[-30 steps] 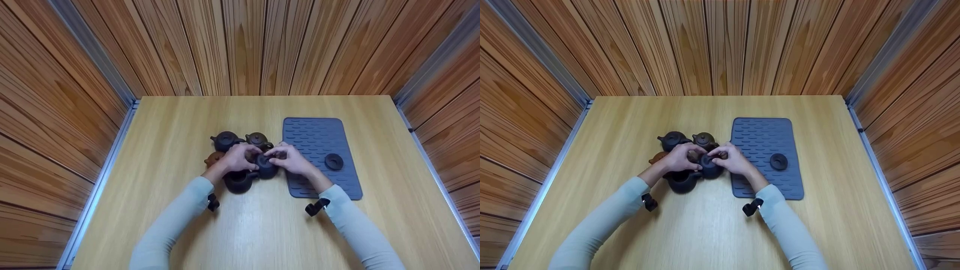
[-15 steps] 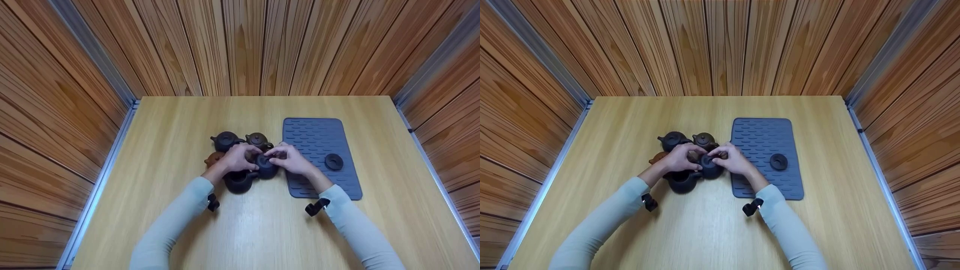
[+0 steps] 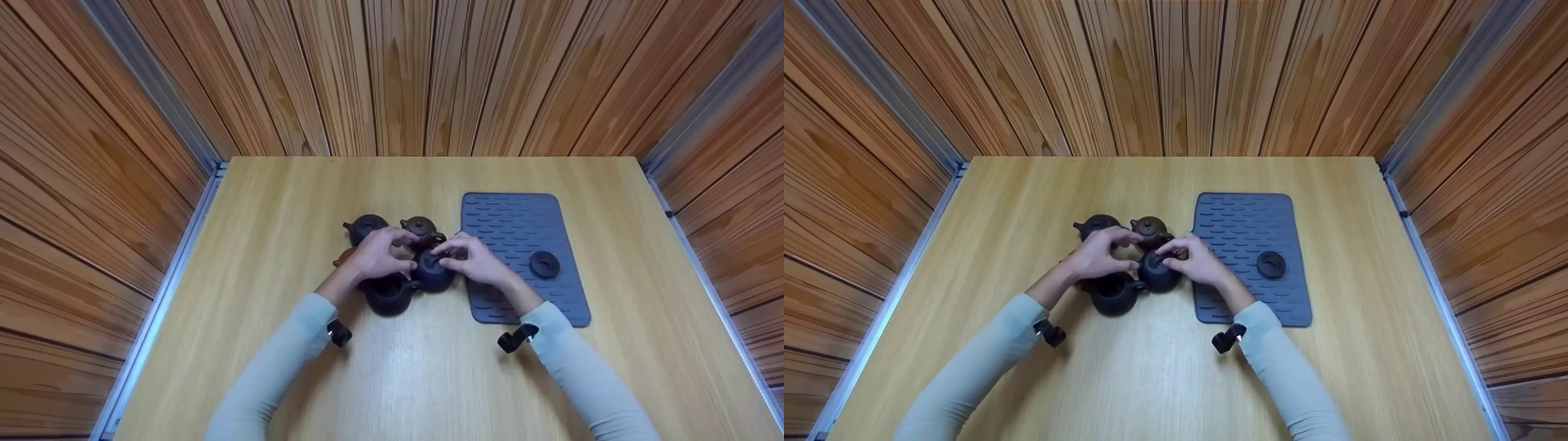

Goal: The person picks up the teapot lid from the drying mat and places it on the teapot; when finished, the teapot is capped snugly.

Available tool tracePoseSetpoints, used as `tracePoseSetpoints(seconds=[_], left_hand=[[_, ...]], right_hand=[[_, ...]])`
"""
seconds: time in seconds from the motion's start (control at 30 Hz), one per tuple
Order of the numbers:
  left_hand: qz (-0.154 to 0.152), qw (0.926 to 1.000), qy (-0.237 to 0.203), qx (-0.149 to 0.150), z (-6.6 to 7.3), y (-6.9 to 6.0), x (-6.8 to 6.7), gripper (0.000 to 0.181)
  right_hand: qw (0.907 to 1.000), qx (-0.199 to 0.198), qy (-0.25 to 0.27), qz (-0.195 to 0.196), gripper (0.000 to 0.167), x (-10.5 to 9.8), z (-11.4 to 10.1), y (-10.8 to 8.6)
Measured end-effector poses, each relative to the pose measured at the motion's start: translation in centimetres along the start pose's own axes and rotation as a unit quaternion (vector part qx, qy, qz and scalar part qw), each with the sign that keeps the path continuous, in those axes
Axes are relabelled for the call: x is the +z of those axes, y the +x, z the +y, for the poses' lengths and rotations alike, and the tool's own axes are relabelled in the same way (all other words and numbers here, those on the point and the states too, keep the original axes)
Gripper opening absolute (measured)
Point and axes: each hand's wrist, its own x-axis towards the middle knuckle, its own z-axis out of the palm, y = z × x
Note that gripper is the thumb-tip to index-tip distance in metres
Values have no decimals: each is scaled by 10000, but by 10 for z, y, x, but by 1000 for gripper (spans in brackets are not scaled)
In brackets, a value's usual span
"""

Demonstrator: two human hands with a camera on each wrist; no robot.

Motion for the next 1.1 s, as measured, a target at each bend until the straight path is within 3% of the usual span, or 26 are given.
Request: tracePoseSetpoints(seconds=[0.2,0.47,0.73,1.1], left_hand=[[406,9991,-57,79,4,-19,-9,61],[904,9953,-296,191,4,-46,-8,63],[981,9948,-161,218,2,-71,3,68],[1300,9907,-315,253,-10,-105,14,63]], right_hand=[[10000,-33,-23,8,24,-1,0,0],[10000,-28,-26,-4,24,-1,0,1],[10000,52,-75,-22,25,-2,1,0],[10000,9,-94,-3,25,-1,2,0]])
